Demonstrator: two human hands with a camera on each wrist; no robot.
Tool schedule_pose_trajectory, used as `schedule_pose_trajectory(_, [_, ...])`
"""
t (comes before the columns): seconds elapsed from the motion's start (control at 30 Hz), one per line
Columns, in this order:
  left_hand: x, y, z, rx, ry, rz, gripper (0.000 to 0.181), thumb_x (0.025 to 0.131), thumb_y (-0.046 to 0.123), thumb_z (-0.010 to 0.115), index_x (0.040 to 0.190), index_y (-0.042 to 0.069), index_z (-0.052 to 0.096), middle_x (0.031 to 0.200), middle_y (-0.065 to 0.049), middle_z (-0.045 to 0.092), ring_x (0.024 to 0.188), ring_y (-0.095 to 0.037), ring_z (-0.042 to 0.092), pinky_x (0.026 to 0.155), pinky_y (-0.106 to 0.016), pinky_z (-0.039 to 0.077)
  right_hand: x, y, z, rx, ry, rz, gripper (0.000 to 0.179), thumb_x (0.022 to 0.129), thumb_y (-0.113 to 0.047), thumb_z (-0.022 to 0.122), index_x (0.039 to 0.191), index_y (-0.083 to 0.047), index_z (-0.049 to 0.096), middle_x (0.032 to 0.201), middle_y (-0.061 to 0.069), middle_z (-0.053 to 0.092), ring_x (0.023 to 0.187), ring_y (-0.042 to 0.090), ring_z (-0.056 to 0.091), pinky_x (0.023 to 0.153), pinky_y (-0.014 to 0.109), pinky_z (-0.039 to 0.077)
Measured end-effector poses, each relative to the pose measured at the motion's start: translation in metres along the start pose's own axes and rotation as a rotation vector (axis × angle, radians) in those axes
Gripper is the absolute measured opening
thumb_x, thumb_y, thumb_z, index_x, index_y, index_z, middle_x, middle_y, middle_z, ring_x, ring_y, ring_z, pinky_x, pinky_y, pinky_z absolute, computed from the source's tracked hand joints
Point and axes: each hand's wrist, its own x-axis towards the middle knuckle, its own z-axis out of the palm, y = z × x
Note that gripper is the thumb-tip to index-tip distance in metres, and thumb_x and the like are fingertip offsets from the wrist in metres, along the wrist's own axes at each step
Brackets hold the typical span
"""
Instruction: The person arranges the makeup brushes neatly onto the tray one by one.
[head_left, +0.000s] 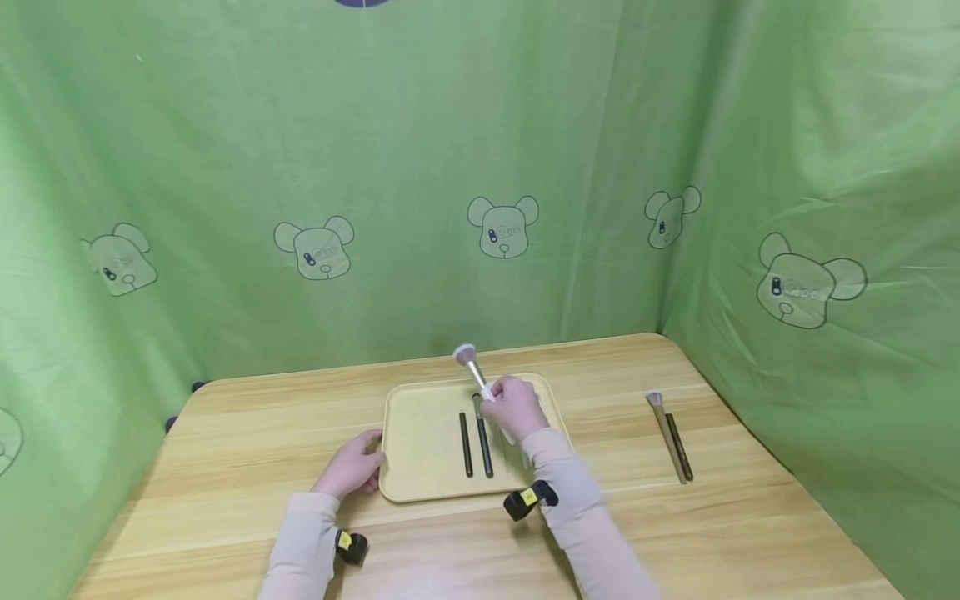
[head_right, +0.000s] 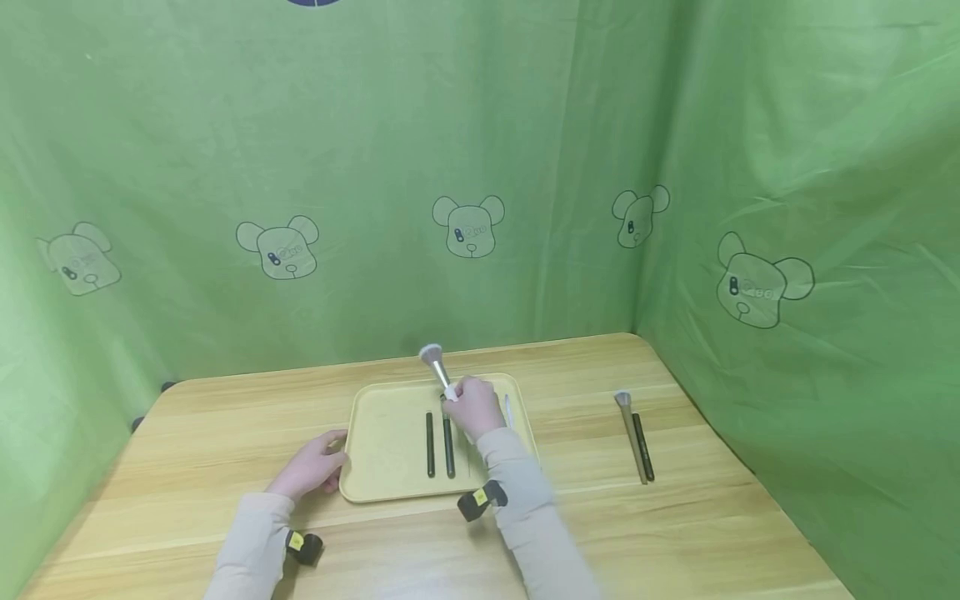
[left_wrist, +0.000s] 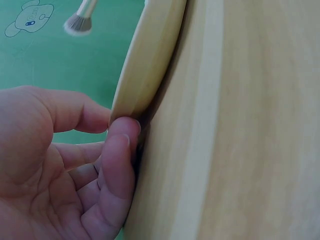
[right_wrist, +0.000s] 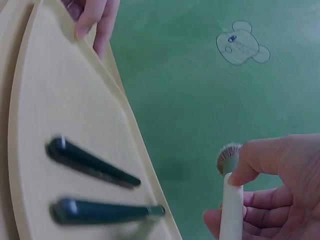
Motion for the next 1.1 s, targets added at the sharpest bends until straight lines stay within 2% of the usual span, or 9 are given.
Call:
schedule_pose_trajectory(0.4, [0.000, -0.001, 0.001, -0.013, -0.007, 0.002, 0.058, 0.088, 0.007, 0.053, 0.144, -0.002, 0.041, 0.064, -0.007, 0.057, 0.050, -0.015, 0.053, 0.047, -0.026, 0.052, -0.004, -0.019, 0.029, 0.026, -0.011, -0.002, 0.013, 0.076, -0.010, 0.073, 0.081, -0.003, 0.064, 0.071, 0.006, 0.064, 0.056, 0.012, 0.053, 0.049, 0.022, 0.047])
schedule_pose_trajectory(0.57, [0.000, -0.001, 0.001, -0.017, -0.009, 0.005, 0.059, 0.087, 0.007, 0.053, 0.144, -0.002, 0.041, 0.064, -0.007, 0.057, 0.050, -0.015, 0.053, 0.047, -0.026, 0.052, -0.004, -0.026, 0.039, 0.022, -0.004, 0.033, 0.012, 0.075, -0.012, 0.073, 0.079, -0.004, 0.064, 0.071, 0.005, 0.064, 0.059, 0.012, 0.054, 0.052, 0.022, 0.047])
schedule_pose_trajectory(0.8, [0.001, 0.000, -0.001, -0.016, -0.009, -0.003, 0.059, 0.087, 0.007, 0.053, 0.145, -0.002, 0.040, 0.065, -0.008, 0.057, 0.051, -0.015, 0.053, 0.048, -0.025, 0.052, -0.008, -0.034, 0.050, 0.081, -0.012, 0.120, 0.012, 0.075, -0.011, 0.073, 0.075, -0.003, 0.064, 0.072, 0.005, 0.060, 0.064, 0.016, 0.054, 0.057, 0.024, 0.047])
schedule_pose_trajectory(1.1, [0.001, 0.000, 0.000, -0.018, -0.014, -0.001, 0.060, 0.087, 0.007, 0.053, 0.145, -0.001, 0.040, 0.066, -0.008, 0.057, 0.051, -0.015, 0.053, 0.048, -0.026, 0.052, -0.014, -0.036, 0.063, 0.059, -0.006, 0.165, 0.019, 0.074, -0.010, 0.072, 0.066, -0.009, 0.056, 0.065, 0.001, 0.053, 0.059, 0.016, 0.051, 0.053, 0.025, 0.044])
